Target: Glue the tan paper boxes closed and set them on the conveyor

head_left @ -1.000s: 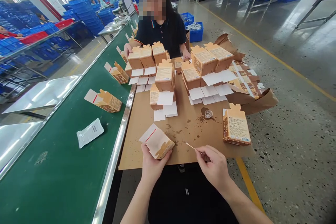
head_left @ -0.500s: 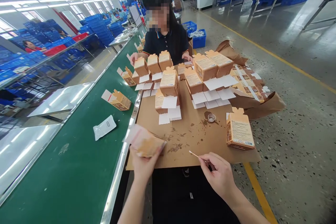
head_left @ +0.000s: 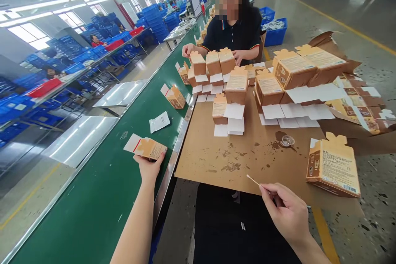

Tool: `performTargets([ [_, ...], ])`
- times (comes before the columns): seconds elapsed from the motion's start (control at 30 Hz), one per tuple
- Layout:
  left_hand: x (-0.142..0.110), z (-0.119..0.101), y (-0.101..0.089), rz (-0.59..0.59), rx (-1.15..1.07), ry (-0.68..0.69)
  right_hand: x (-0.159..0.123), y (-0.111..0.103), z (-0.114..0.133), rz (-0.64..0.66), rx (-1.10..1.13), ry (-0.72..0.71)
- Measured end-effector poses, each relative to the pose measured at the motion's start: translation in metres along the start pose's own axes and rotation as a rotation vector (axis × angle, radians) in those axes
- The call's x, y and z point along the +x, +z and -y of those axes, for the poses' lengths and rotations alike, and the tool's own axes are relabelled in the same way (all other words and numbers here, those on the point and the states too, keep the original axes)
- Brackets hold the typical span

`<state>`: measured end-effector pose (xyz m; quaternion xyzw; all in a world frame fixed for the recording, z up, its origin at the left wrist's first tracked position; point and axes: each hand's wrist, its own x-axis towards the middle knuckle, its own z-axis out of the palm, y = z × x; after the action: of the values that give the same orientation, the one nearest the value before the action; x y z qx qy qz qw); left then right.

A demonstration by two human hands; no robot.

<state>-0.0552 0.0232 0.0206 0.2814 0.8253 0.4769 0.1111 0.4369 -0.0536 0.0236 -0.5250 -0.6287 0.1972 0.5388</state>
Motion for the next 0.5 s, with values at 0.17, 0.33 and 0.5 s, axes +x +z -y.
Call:
performTargets([
  [0.17,0.014,-0.004,0.017,-0.010,-0.027,0.007,0.012,0.012,0.007,0.022,0.073,-0.004],
  [0.33,0.003,-0.014,0.005,-0.104,-0.151,0.032,0.023,-0.001,0.010,-0.049,0.080,-0.025],
  [0.5,-0.033,-0.045,0.013,-0.158,-0.332,0.328,0.019,-0.035,0.007,-0.129,0.018,0.000],
])
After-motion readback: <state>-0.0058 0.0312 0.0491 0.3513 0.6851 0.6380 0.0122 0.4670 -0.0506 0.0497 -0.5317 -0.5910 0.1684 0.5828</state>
